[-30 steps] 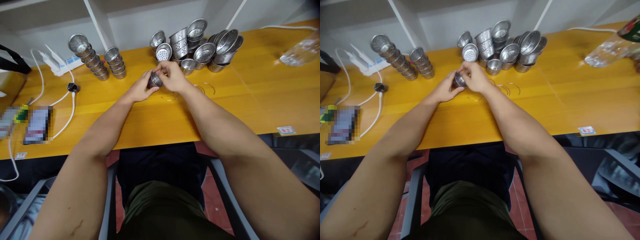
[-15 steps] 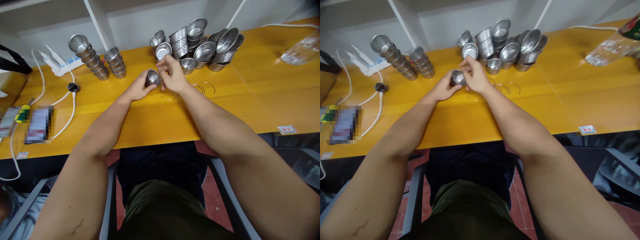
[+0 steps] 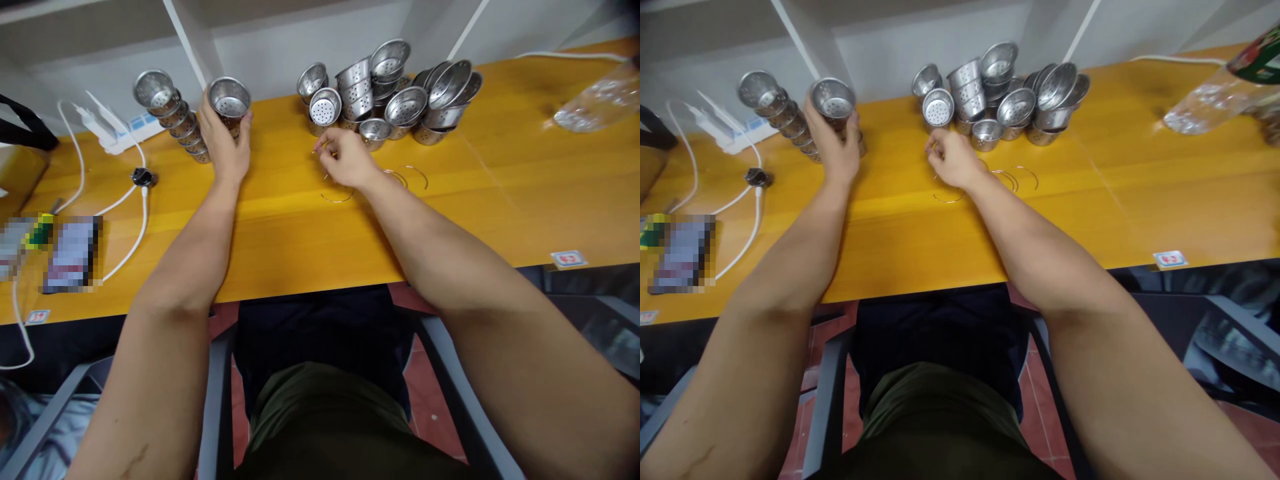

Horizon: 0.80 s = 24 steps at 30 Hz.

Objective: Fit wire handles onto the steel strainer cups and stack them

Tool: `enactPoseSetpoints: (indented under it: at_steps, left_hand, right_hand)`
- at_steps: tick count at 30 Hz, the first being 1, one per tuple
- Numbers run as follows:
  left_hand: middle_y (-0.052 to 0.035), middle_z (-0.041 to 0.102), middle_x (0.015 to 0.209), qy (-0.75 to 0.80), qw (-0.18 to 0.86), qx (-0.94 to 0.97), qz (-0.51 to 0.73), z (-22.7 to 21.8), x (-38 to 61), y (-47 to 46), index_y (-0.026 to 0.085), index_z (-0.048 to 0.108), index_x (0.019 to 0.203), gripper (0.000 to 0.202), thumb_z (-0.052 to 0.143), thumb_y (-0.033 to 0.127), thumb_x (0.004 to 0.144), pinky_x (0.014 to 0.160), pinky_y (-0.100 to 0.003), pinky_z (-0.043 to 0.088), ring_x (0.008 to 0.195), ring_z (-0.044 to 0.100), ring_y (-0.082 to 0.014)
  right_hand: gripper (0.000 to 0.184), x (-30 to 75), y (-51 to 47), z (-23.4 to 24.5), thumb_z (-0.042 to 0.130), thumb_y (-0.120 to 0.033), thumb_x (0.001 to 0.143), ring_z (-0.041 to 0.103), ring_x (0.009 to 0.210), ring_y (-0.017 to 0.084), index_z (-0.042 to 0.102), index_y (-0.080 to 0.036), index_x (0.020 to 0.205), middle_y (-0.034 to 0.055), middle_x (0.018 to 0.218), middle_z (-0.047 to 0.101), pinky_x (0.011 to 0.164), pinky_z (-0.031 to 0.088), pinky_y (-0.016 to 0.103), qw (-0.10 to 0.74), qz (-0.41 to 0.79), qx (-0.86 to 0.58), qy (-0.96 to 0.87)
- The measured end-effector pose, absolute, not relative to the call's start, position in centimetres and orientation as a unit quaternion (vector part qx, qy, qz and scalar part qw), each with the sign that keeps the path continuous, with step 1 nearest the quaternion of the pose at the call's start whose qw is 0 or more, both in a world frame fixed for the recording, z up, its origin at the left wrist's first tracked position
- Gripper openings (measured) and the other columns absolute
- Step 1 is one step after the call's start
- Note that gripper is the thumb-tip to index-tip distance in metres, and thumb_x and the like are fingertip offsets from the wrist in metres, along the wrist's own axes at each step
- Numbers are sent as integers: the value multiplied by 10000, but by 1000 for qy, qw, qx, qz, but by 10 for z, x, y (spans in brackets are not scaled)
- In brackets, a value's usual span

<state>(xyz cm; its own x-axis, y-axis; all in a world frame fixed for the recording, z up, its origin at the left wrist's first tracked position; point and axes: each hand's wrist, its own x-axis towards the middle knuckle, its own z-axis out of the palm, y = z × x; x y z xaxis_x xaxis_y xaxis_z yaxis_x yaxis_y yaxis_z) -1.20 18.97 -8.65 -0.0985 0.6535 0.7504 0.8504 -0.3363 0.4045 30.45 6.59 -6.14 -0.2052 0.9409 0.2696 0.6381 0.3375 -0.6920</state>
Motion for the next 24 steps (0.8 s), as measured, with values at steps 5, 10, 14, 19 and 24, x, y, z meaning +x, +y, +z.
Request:
enactPoseSetpoints:
  at_steps: [5, 10, 14, 19, 24]
  left_hand:
    - [-116, 432, 1878, -592, 105, -619, -505, -97, -13, 217, 138, 196, 1722, 693, 720, 271, 1288, 1594, -308, 157, 1783, 290, -114]
    - [-105, 534, 1745, -555, 86, -637, -528, -97, -34, 227, 271, 308, 1643, 967, 337, 1091, 1132, 1555, -461, 257, 1723, 405, -218]
    - [-116, 523, 1726, -581, 55, -617, -529, -95, -35, 228, 186, 303, 1602, 1022, 139, 1055, 1090, 1508, -398, 317, 1633, 428, -134]
    - [-43, 483, 1702, -594, 41, -610, -523, -97, -28, 231, 181, 324, 1562, 989, 16, 981, 1070, 1489, -269, 282, 1564, 373, -51]
    - [8, 533, 1628, -569, 10, -631, -527, -97, -27, 232, 245, 371, 1475, 933, 117, 1024, 1029, 1427, -287, 354, 1524, 388, -55]
  right_hand:
    - [275, 299, 63, -56, 720, -574, 1177, 735, 956, 374, 723, -300, 1153, 81, 891, 742, 965, 631, 580, 299, 197, -550, -754]
    - [230, 299, 62, -55, 708, -501, 1209, 726, 932, 339, 750, -275, 1205, 77, 906, 756, 963, 652, 540, 292, 196, -556, -753]
    - [23, 296, 58, -50, 746, -285, 1129, 772, 967, 376, 735, -267, 1120, 79, 892, 756, 1029, 653, 580, 275, 189, -557, -761]
    - [208, 295, 55, -45, 808, -145, 1025, 754, 950, 359, 657, -272, 957, 62, 798, 694, 1012, 622, 553, 223, 205, -546, -781]
    - [228, 298, 55, -47, 843, -157, 1026, 712, 886, 323, 651, -259, 960, 55, 768, 681, 936, 588, 503, 191, 203, -540, -794]
